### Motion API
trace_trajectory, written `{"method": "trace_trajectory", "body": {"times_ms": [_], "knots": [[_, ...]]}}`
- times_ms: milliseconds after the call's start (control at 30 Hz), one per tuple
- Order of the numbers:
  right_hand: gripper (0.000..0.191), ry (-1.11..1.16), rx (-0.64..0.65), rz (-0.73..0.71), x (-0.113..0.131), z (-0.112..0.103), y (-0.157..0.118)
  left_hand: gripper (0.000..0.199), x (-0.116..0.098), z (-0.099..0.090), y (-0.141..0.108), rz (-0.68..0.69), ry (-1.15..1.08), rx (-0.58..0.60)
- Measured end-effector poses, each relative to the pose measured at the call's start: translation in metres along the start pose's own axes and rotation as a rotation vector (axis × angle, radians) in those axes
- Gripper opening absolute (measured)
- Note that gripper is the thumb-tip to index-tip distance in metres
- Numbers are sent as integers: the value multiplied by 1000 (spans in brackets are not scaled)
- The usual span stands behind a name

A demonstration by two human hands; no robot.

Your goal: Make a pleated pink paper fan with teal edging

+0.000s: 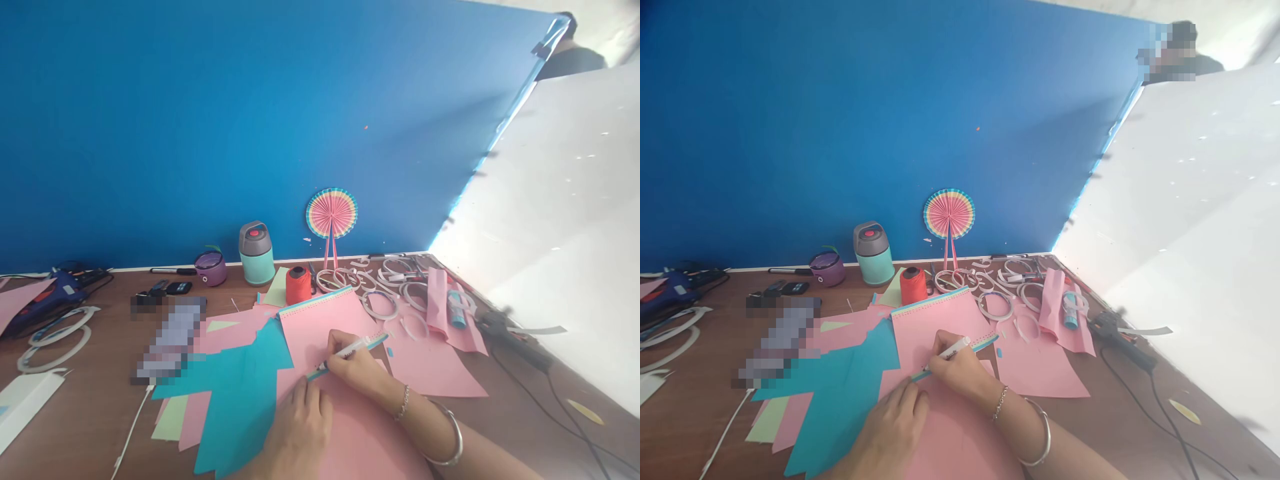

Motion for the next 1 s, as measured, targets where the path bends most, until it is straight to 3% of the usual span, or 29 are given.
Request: {"method": "trace_trajectory", "body": {"times_ms": [233,800,1000], "knots": [[8,75,-4,13,1,0,1,20,2,-1,1,-31,-8,37],[10,12,47,-21,0,5,-1,16,0,-4,-1,7,76,-136],[9,46,48,-10,0,6,-1,16,1,-2,-1,-1,66,-99]]}}
Point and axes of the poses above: each hand's wrist, its own y-axis towards the middle knuckle, its own z-axis out of the palm, x = y × z, the point moved 8 cm from there along y, towards the middle knuckle, and after that the axes turned 12 degrees about -x, right-handed, at the moved point
